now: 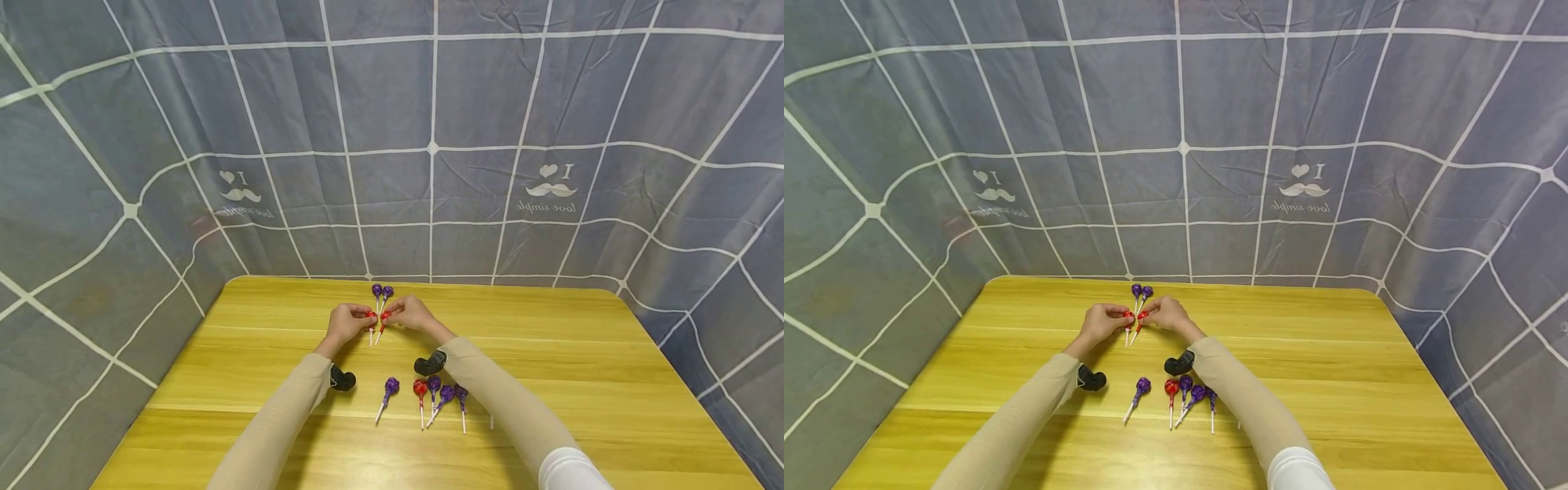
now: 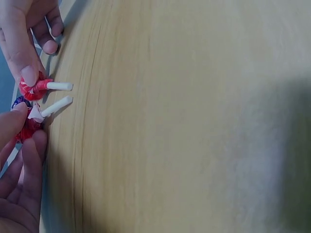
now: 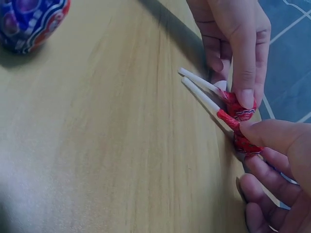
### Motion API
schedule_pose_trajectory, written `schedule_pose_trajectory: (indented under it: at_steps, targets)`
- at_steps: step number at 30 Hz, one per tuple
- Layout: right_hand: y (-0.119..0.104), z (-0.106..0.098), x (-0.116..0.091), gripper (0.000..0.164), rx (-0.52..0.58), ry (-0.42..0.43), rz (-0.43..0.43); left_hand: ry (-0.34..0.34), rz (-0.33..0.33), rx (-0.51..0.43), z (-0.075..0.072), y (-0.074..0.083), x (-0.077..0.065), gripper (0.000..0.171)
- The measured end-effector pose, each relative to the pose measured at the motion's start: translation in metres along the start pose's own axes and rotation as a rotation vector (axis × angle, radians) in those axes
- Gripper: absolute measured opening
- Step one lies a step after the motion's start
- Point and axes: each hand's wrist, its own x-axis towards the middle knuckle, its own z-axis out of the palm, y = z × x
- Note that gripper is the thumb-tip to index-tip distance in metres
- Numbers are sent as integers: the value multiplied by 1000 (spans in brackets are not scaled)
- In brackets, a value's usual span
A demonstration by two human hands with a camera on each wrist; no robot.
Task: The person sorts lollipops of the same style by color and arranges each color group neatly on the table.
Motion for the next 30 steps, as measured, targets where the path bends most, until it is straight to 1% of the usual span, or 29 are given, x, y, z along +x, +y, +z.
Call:
schedule_pose_trajectory:
  at_steps: [5, 11, 16, 21, 24, 30]
  targets:
    - [0, 1, 0, 26, -27, 3, 3, 31, 21, 50, 0, 2, -2, 23]
    - [1, 3, -1, 26, -42, 3, -11, 43, 12, 29, 0, 1, -2, 22]
    - [0, 2, -2, 25, -51, -1, -19, 35, -1, 26, 0, 3, -2, 23]
    - [1, 2, -3, 25, -52, 0, -37, 27, -8, 20, 0, 0, -1, 24]
    - [3, 3, -3, 24, -52, 0, -31, 21, -15, 7, 0, -1, -1, 24]
    - [2, 3, -4, 24, -45, 1, -27, 13, -2, -6, -1, -2, -1, 24]
